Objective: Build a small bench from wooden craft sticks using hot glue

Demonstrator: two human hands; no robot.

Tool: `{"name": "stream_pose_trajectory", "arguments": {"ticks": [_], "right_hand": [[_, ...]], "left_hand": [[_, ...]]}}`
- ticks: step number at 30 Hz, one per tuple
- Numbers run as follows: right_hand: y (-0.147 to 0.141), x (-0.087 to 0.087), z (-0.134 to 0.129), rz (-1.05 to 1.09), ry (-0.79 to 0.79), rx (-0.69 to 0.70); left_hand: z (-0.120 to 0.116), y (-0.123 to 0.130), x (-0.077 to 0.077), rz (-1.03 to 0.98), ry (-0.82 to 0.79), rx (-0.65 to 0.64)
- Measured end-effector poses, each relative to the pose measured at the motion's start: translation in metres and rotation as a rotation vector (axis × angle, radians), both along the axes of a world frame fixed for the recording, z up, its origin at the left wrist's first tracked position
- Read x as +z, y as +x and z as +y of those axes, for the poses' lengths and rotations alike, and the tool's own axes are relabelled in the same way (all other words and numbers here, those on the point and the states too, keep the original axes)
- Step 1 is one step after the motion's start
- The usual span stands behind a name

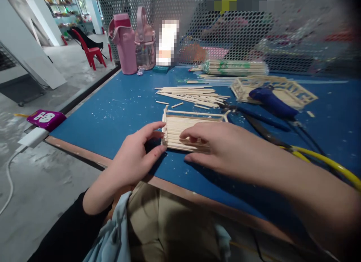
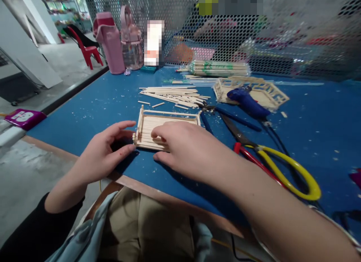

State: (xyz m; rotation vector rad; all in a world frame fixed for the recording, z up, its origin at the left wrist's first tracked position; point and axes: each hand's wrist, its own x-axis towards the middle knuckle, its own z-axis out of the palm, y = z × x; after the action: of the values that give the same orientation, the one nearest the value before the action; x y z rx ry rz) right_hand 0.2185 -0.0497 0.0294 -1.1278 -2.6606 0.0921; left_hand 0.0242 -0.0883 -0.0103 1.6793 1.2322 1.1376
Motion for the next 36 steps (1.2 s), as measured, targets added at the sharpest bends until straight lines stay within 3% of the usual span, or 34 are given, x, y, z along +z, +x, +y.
{"name": "stream_pose_trajectory", "arguments": {"ticks": [10, 19, 36], "right_hand": [[-0.015, -0.002, 0.000, -0.049, -0.151, -0.011], [-0.018, -0.003, 0.000, 0.051, -0.277, -0.051], [-0.019, -0.003, -0.003, 0.062, -0.233, -0.048]], "left_hand": [[0.001, 0.004, -0.006, 0.282, 0.134, 0.056], [0.004, 0.003, -0.009, 0.257, 0.127, 0.049], [0.004, 0.006, -0.011, 0.160, 0.095, 0.040]]}}
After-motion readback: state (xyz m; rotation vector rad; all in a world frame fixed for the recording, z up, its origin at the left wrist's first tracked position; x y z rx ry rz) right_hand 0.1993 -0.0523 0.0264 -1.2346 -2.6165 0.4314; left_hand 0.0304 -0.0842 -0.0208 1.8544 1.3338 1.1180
